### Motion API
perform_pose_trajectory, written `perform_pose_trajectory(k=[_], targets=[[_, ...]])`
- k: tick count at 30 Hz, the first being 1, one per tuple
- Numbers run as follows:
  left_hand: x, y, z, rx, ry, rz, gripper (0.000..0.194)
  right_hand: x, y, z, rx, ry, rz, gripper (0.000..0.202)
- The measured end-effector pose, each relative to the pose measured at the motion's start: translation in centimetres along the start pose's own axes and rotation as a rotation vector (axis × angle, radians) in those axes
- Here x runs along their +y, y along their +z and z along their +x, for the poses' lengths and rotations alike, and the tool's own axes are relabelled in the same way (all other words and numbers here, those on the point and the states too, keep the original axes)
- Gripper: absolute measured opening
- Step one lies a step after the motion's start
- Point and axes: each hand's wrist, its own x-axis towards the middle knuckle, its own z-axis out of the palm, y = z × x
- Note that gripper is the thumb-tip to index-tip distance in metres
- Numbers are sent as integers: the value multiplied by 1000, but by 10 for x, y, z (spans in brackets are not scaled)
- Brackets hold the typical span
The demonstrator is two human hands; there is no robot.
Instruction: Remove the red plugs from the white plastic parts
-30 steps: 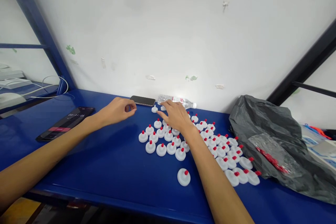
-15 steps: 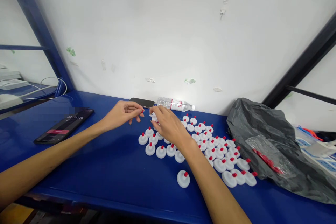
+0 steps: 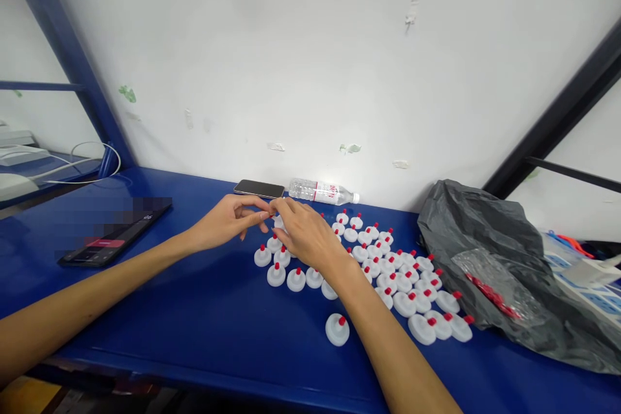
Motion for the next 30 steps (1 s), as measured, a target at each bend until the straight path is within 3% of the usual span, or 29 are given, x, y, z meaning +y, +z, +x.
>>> perform_pose_trajectory(k=[7, 16, 20, 23, 25, 30], targets=[[-1, 5, -2, 54, -5, 94, 26, -1, 0, -1, 39, 18, 41, 33], [-5, 0, -1, 74, -31, 28, 29, -3, 2, 0, 185, 29, 227, 25], [-3, -2, 0, 81, -27, -22, 33, -5, 6, 4, 278, 207, 422, 33], [-1, -4, 0, 114, -18, -59, 32, -7, 7, 6, 215, 408, 633, 40], [0, -5, 1, 115, -14, -51, 31, -9, 6, 7, 177, 467, 700, 37], [-6, -4, 0, 74, -25, 74, 35, -8, 3, 7, 202, 361, 627, 32]])
